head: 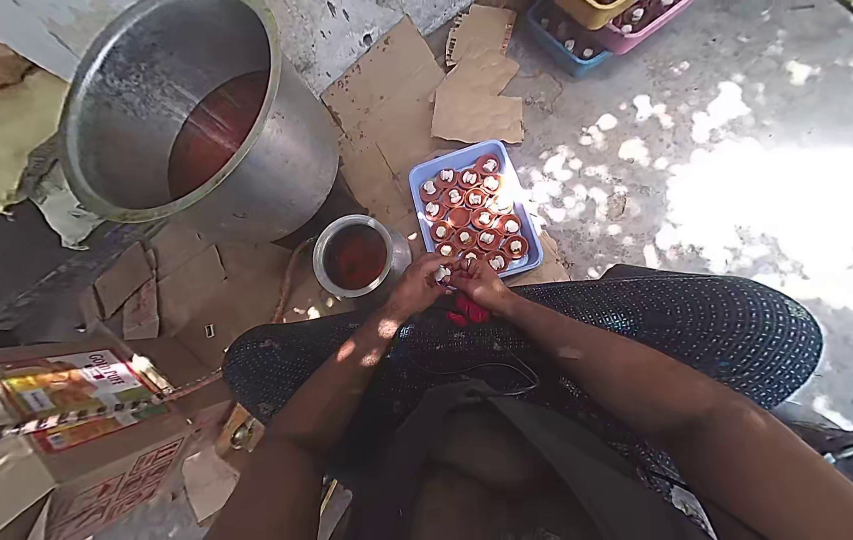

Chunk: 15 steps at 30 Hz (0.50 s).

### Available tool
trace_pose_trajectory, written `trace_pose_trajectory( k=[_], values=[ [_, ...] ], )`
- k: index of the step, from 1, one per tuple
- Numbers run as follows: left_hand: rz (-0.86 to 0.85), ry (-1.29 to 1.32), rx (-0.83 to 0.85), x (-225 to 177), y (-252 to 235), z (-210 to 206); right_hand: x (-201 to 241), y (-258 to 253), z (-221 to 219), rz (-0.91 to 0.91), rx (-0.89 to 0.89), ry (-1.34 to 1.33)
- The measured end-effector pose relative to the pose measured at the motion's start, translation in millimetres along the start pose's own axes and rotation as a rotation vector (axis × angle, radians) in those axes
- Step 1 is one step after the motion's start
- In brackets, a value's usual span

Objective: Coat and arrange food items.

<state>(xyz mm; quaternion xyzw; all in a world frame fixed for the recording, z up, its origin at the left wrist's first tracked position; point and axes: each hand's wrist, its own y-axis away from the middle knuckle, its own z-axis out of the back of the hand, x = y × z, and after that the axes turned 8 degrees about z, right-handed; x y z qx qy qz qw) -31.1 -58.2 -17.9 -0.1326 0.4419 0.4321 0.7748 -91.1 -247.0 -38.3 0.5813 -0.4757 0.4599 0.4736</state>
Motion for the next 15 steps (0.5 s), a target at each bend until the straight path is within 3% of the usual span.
trace_pose_trajectory(
  k=[3, 6, 11, 15],
  values=[
    [-0.069, 0.053, 0.019, 2.6, 8.0, 6.9, 1.8, 0.0, -1.5, 0.039, 0.018, 0.099],
    [-0.031, 0.117, 0.020, 10.8, 10.1, 12.1, -5.2, -3.8, 0.7, 0.037, 0.043, 0.152],
    [0.208, 0.325, -0.029, 3.8, 9.6, 12.8, -5.7, -4.6, -2.7, 0.049, 0.014, 0.175],
    [0.309, 0.551, -0.010, 3.8, 3.6, 14.8, -7.0, -10.7, -2.9, 0.199, 0.014, 0.410]
  ],
)
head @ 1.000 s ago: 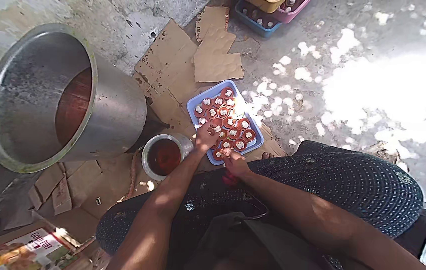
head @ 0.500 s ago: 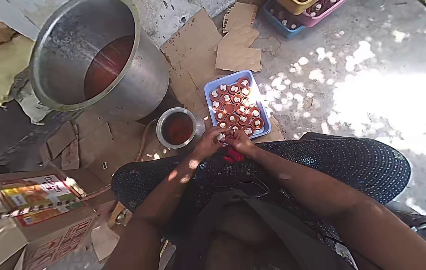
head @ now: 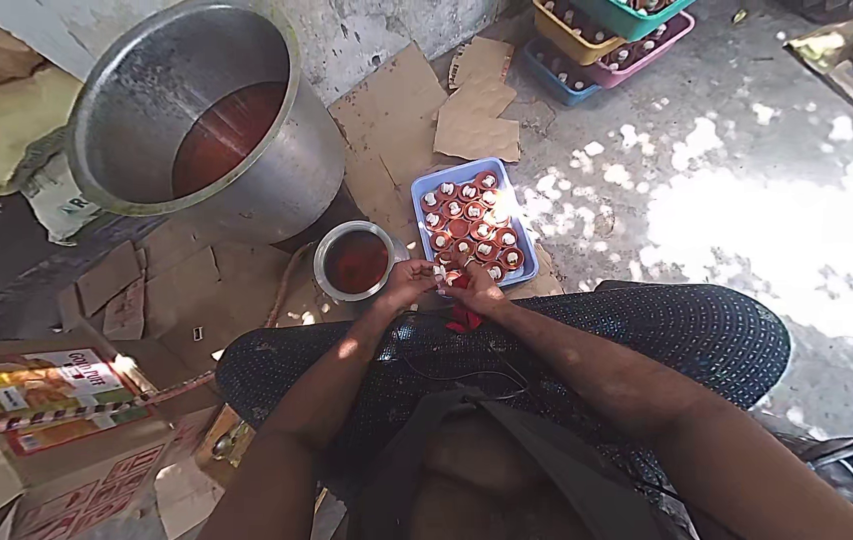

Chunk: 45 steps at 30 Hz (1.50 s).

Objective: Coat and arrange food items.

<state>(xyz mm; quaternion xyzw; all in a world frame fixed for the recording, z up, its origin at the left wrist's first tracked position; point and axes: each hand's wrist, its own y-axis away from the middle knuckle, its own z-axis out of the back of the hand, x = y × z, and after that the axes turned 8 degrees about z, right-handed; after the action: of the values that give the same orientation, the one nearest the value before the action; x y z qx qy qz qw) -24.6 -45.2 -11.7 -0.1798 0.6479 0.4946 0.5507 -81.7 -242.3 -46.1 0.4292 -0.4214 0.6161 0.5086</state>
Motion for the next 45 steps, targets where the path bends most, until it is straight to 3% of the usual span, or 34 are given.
trace_pose_trajectory(
  k=[5, 11, 19, 24, 34, 40, 45],
  values=[
    [0.116, 0.074, 0.064, -0.8, -5.8, -0.7, 6.8, -0.3, 1.7, -0.047, 0.040, 0.181],
    [-0.002, 0.147, 0.080, -4.5, -11.7, -6.5, 12.4, -4.3, 11.8, -0.055, -0.014, 0.106],
    [0.049, 0.316, 0.010, 4.5, -17.6, -12.0, 7.9, -3.2, 9.5, -0.042, -0.111, -0.043],
    [-0.116, 0.132, 0.075, 10.6, -18.2, -9.6, 1.6, -5.4, 8.5, -0.076, -0.150, -0.164],
    [-0.296, -0.156, -0.105, 18.4, -18.9, -10.9, 17.1, -0.9, 1.3, -0.269, -0.150, -0.616],
    [-0.350, -0.307, -0.062, 12.1, -10.9, -15.3, 8.2, -0.6, -4.9, -0.307, -0.131, -0.588],
    [-0.385, -0.276, 0.021, 8.8, -13.4, -20.0, 14.8, 0.0, 4.3, -0.304, -0.176, -0.470]
  ],
)
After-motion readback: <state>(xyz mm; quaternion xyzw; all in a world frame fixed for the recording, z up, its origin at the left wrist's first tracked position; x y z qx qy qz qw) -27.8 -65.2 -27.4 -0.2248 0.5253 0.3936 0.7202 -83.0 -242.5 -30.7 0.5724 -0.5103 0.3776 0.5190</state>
